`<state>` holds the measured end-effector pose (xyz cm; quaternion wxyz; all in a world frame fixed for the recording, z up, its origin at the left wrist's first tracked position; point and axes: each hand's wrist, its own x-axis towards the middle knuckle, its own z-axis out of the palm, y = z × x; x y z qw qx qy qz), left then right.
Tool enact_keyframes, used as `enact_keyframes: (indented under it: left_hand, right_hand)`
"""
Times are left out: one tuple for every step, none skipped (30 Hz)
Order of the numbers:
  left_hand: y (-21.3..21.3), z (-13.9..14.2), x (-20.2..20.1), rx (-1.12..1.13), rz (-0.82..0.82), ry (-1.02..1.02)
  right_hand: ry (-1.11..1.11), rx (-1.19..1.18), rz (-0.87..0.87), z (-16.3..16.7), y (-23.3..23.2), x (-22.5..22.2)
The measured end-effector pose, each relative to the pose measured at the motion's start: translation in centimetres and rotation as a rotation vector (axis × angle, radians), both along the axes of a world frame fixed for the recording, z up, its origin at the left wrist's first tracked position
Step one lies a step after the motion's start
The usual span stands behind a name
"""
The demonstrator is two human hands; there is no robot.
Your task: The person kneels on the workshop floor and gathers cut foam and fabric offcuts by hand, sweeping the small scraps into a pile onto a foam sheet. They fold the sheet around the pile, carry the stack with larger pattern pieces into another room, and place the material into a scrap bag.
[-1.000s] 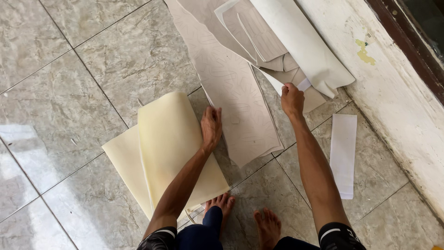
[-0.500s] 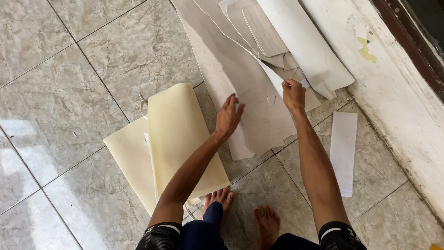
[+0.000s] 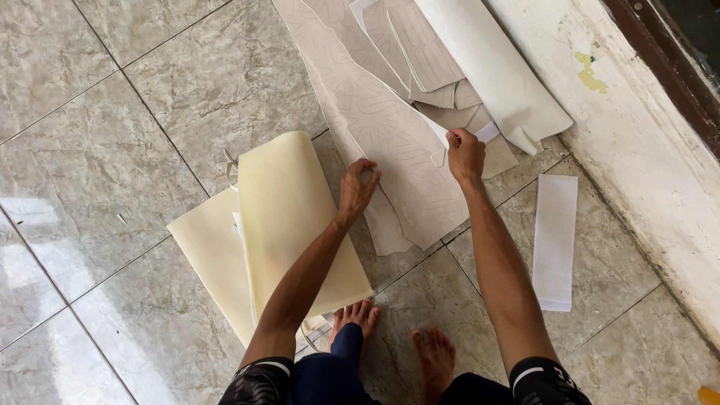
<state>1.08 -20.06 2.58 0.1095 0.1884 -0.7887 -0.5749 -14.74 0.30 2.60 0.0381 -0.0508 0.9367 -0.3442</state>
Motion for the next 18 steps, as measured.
enact_keyframes:
  left_hand:
    - [-0.2, 0.2, -0.1, 0.042, 0.020, -0.029]
    - [-0.5, 0.2, -0.2, 0.040, 0.011, -0.039]
    - [-0.7, 0.2, -0.3, 0.039, 0.003, -0.050]
    - [-0.8, 0.1, -0.3, 0.035, -0.007, -0.061]
    - [-1.0, 0.0, -0.4, 0.053, -0.008, -0.053]
    - [-1.0, -0.2, -0.4, 0.071, -0.011, -0.047]
    - [-1.1, -0.4, -0.4, 0.087, -0.014, -0.043]
    - [-1.1, -0.6, -0.5, 0.103, -0.016, -0.055]
    - [-1.1, -0.8, -0.5, 0.120, -0.018, -0.065]
    - [-1.1, -0.9, -0.5, 0.137, -0.019, -0.074]
    - [-1.1, -0.9, -0.5, 0.130, -0.027, -0.086]
    - [-1.1, -1.0, -0.5, 0.123, -0.034, -0.097]
    - [-1.1, -1.0, -0.4, 0.115, -0.040, -0.108]
    - [-1.2, -1.1, -0.4, 0.101, -0.045, -0.100]
    - [-1.2, -1.0, -0.3, 0.088, -0.048, -0.095]
    - [-1.2, -1.0, -0.2, 0.078, -0.054, -0.092]
    - [-1.2, -0.9, -0.1, 0.084, -0.067, -0.087]
    - [-1.2, -0.9, 0.0, 0.089, -0.082, -0.077]
  right_hand:
    - [-0.001, -0.005, 0.009, -0.1, 0.0, 0.0]
    - [-0.003, -0.008, 0.021, -0.1, -0.1, 0.1]
    - [0.010, -0.004, 0.027, -0.2, -0.1, 0.2]
    - [0.023, -0.001, 0.033, -0.3, -0.2, 0.3]
    - [0.035, 0.002, 0.038, -0.4, -0.3, 0.6]
    - [0.044, 0.011, 0.054, -0.5, -0.4, 0.8]
    - [0.052, 0.019, 0.068, -0.6, -0.5, 1.2]
    - [0.059, 0.028, 0.082, -0.6, -0.6, 1.5]
    - [0.061, 0.032, 0.113, -0.7, -0.6, 2.0]
    - [0.066, 0.036, 0.145, -0.8, -0.6, 2.3]
    - [0.072, 0.040, 0.177, -0.9, -0.5, 2.7]
    - [0.129, 0.050, 0.209, -1.1, -0.5, 3.1]
    - [0.187, 0.059, 0.241, -1.3, -0.4, 3.4]
    - [0.247, 0.067, 0.273, -1.5, -0.4, 3.7]
    - [0.271, 0.072, 0.296, -1.8, -0.3, 4.0]
    - [0.291, 0.077, 0.317, -2.1, -0.3, 4.3]
    - [0.312, 0.084, 0.336, -2.5, -0.3, 4.6]
    - [0.315, 0.083, 0.341, -2.9, -0.4, 5.1]
